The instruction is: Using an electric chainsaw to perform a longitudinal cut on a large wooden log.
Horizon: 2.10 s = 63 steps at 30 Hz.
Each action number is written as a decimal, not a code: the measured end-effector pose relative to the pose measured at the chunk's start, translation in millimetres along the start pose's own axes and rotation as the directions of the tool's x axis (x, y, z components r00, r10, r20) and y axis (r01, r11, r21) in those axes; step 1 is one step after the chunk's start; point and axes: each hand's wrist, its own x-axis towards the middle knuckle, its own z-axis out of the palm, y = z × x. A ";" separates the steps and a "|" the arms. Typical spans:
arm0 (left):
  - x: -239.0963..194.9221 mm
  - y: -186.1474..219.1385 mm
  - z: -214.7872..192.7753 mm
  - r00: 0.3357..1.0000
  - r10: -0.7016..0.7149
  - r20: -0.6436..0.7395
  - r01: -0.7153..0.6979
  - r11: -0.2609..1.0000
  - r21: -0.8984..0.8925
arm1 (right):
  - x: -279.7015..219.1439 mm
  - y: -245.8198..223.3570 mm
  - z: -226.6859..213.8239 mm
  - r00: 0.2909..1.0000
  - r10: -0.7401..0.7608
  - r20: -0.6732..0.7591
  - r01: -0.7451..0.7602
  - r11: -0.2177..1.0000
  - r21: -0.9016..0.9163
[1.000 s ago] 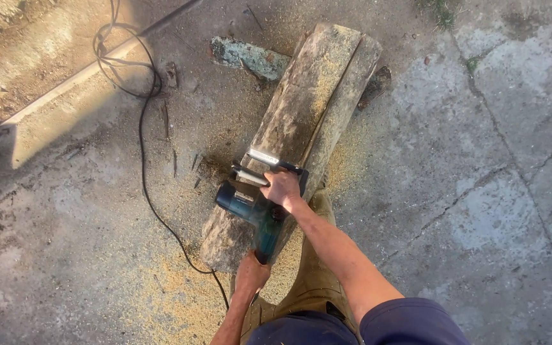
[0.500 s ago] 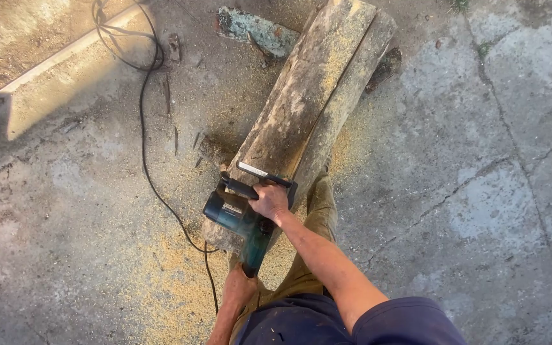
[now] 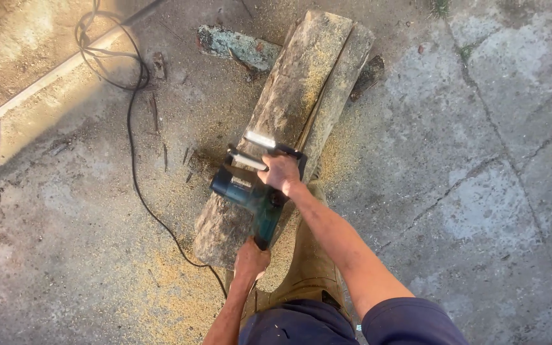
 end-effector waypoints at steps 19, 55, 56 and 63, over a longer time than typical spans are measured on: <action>-45.0 -39.4 -36.4 0.996 0.018 0.090 -0.014 0.999 -0.047 | -30.4 -83.3 -83.4 0.947 -0.033 0.320 0.015 0.998 0.058; -5.2 -3.7 -34.2 0.997 0.030 0.072 -0.016 0.982 -0.186 | 23.8 -48.3 -83.4 0.880 -0.036 0.474 -0.054 0.983 0.174; -6.0 -5.5 -34.6 0.997 0.032 0.077 -0.018 0.983 -0.180 | 22.1 -49.8 -82.3 0.878 -0.020 0.477 -0.080 0.979 0.188; -12.0 -38.9 -28.5 0.997 -0.017 0.069 0.025 0.993 -0.116 | -2.1 -65.8 -64.3 0.874 0.006 0.487 -0.132 0.965 0.225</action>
